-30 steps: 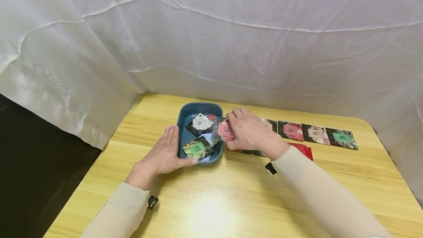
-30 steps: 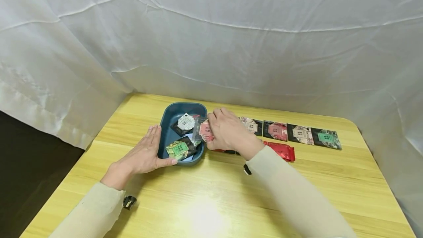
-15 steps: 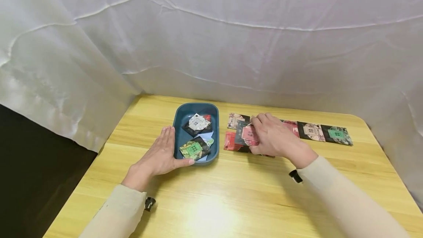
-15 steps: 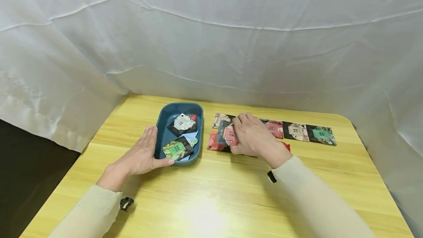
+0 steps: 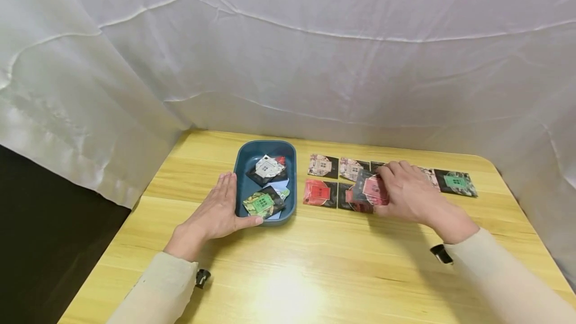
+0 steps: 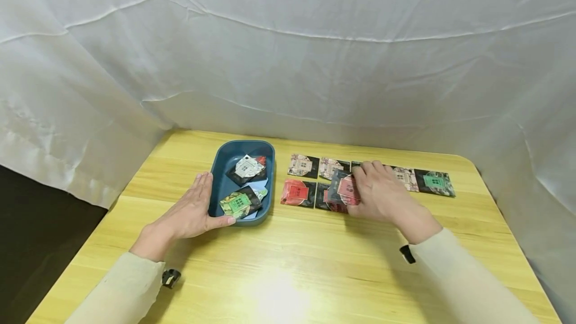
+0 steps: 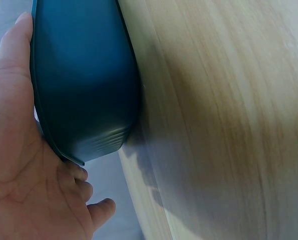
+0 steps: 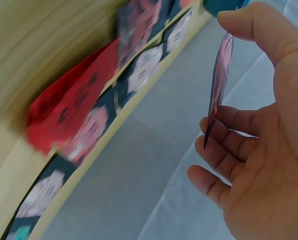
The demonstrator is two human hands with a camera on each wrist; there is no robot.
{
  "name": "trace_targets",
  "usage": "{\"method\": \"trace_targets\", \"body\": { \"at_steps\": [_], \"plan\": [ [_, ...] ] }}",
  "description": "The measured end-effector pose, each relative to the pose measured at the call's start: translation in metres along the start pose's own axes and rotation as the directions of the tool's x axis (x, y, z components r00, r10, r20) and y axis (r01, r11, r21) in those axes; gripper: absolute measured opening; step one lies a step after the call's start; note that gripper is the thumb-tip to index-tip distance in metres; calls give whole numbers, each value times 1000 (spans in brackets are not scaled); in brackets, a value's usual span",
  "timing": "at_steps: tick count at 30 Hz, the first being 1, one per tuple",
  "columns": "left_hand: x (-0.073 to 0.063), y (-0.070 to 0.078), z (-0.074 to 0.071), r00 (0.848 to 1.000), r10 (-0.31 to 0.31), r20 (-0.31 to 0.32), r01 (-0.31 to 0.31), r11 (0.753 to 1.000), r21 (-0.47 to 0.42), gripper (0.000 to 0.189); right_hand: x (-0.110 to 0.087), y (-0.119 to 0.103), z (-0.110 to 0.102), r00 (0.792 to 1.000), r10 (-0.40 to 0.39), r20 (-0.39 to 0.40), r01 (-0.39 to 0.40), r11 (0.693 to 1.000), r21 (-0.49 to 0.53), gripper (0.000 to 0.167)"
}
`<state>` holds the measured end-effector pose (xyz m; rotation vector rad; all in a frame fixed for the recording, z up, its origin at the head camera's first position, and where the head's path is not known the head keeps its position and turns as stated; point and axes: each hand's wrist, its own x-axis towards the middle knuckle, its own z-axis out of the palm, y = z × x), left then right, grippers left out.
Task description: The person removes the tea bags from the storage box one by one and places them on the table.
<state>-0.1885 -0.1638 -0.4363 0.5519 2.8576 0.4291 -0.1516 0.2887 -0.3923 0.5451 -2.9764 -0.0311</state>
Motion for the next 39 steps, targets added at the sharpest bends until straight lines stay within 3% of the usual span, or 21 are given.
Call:
{"method": "trace_targets", "body": {
  "at_steps": [13,17,22,31,39],
  "plan": [
    [-2,-1,-2,1000,-1,5,1,1000,3,142,-50,70,4,997,81,12,-80,996,-47,91],
    [-3,-2,-2,1000,-7,11,7,1000,-6,141,-62,91,5,993,107,49,-104,992,-70,95],
    [-3,-2,-3,1000,-10,13,10,1000,-9,140,-73,111,8,989,121,83,-113,990,-87,87],
    [-2,-1,-3,1000,-7,18,7,1000,-11,142,-77,122,23,967,150,206,-142,988,-56,91],
    [-1,0,-3,1000,-8,21,9,1000,-6,141,-74,119,35,964,136,227,-129,991,-47,94]
  ]
}}
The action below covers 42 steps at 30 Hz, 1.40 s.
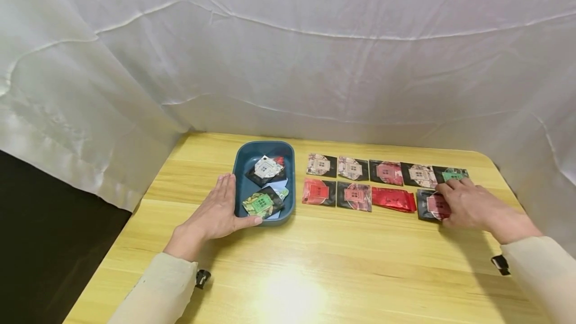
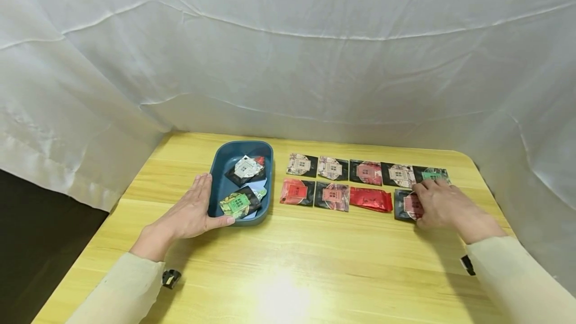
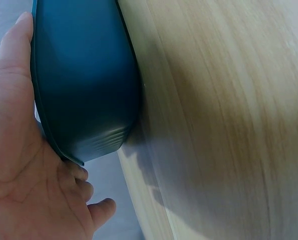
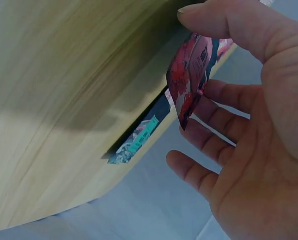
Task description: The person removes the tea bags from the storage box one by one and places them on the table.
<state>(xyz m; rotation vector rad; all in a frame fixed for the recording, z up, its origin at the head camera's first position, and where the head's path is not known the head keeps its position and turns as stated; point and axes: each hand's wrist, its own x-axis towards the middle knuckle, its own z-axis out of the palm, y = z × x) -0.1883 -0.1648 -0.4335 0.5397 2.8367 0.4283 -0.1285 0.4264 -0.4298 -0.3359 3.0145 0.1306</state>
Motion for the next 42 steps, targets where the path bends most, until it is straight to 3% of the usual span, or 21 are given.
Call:
{"method": "trace_targets", "body": {
  "at_steps": [21,26,31,37,42],
  "plan": [
    [0,0,2,1000,-3,-7,3,1000,-1,140,3,-9,-1,998,18,63,-17,1000,-6,98],
    [0,0,2,1000,2,-12,-2,1000,0,140,5,-15,-4,1000,-4,21,4,1000,-8,86],
    [1,1,2,1000,2,-9,-2,1000,-2,140,12,-27,-12,995,-71,-74,68,997,-33,68],
    [1,1,1,1000,-1,-2,1,1000,-1,140,28,-55,-29,980,-127,-153,121,992,-45,68],
    [0,1,0,1000,-4,4,4,1000,3,141,45,-87,-40,948,-194,-253,190,981,-42,62]
  ]
}}
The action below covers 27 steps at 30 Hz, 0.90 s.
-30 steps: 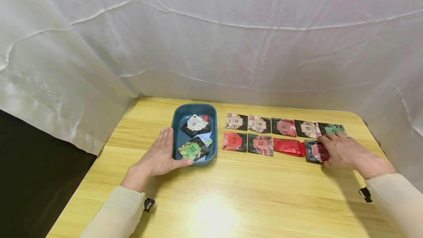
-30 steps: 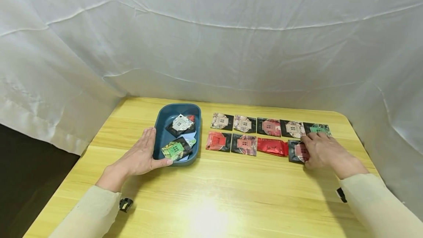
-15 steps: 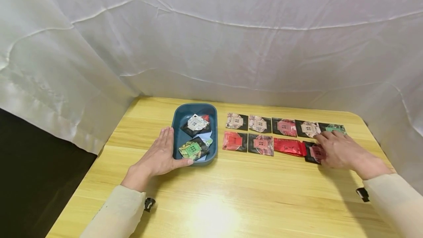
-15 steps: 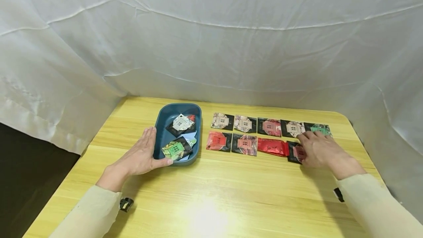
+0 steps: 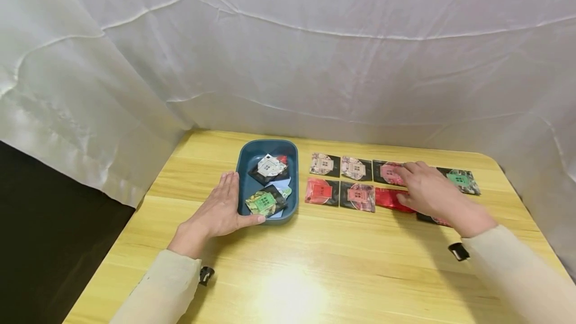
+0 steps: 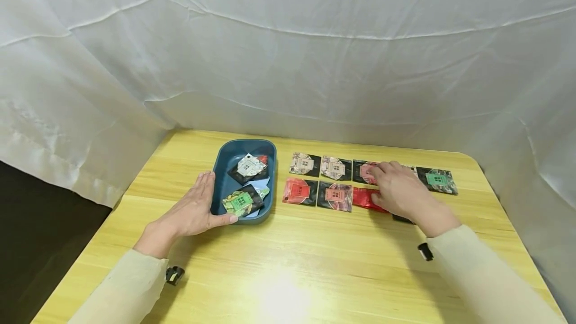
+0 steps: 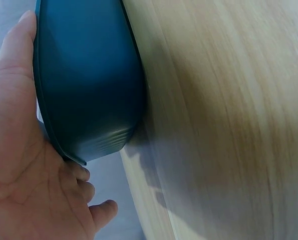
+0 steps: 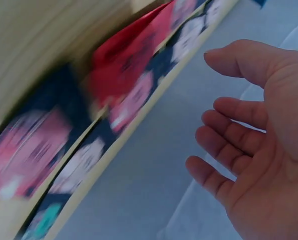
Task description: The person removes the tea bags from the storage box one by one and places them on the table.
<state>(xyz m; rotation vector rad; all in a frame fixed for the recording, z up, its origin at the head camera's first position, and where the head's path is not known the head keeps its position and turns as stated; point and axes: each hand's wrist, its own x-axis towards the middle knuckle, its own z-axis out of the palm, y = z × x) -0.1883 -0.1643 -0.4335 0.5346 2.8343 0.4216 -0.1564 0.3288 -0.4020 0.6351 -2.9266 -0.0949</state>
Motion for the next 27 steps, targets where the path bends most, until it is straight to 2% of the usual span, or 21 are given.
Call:
{"method": "trace_targets", "body": {
  "at_steps": [4,11,17,22,27],
  "plan": [
    [0,0,-1,1000,-6,3,6,1000,7,142,25,-25,-4,998,-44,-44,46,998,45,61],
    [-1,-3,-2,1000,-6,-22,7,999,36,143,79,-82,-15,994,-105,-1,104,988,118,64],
    [0,-3,-1,999,-10,-32,12,999,38,141,122,-135,-19,977,-212,-19,213,969,125,59],
    [1,-1,-1,1000,-4,-27,5,999,38,139,148,-174,-12,958,-279,64,271,957,107,62],
    [2,1,0,1000,4,-16,-4,999,36,139,162,-198,-2,938,-289,193,271,956,113,70]
  ]
}}
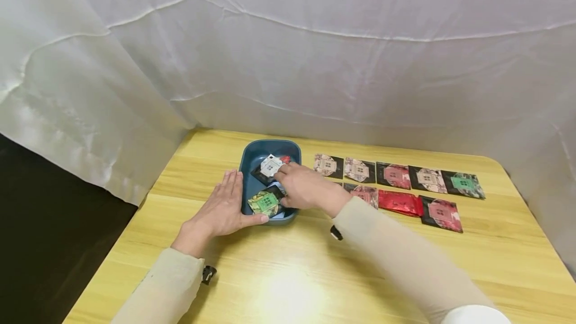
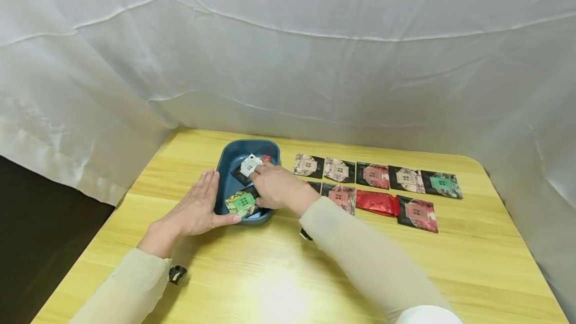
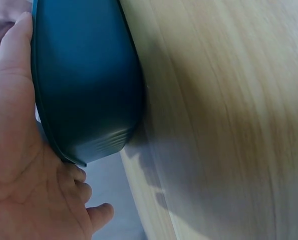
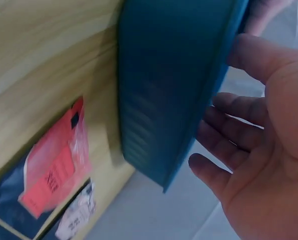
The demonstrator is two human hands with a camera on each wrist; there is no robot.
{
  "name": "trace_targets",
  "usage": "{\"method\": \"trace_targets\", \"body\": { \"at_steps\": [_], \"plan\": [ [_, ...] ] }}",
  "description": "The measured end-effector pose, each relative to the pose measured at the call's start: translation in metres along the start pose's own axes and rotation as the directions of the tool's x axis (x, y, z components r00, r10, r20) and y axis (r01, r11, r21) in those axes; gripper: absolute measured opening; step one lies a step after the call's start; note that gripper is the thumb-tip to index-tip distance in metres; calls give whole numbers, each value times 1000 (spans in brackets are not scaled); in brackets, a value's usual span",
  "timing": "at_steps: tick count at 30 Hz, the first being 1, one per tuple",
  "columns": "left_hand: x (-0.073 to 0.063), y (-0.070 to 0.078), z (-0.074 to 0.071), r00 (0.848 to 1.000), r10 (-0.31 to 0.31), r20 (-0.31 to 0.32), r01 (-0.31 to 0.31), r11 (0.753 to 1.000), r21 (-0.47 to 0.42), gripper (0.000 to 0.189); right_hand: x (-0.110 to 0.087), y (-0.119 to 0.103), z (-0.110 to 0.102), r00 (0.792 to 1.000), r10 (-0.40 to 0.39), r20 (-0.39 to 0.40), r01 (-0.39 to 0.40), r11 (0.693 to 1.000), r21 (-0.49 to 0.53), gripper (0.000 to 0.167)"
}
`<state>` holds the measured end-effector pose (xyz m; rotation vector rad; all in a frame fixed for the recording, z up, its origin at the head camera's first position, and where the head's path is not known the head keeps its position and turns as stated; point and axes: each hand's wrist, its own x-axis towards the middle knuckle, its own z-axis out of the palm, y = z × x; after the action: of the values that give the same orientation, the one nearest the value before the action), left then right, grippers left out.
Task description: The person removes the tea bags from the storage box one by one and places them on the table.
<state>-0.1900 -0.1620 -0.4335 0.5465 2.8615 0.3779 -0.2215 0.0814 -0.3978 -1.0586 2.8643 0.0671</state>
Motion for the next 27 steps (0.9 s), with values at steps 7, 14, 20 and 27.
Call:
{"method": "trace_targets", "body": {
  "at_steps": [7,14,20,27],
  "plan": [
    [1,0,1,1000,10,-5,-10,1000,-11,139,16,-11,7,992,25,122,-31,999,42,79],
    [1,-1,2,1000,13,-8,-13,1000,-10,138,25,-16,12,986,-10,168,0,998,60,78],
    [1,-1,2,1000,19,-11,-19,1000,-6,139,29,-17,14,980,-20,198,6,997,72,81],
    [1,-1,2,1000,22,-11,-22,1000,-10,139,31,-17,16,978,-14,208,-1,997,73,77]
  ]
}}
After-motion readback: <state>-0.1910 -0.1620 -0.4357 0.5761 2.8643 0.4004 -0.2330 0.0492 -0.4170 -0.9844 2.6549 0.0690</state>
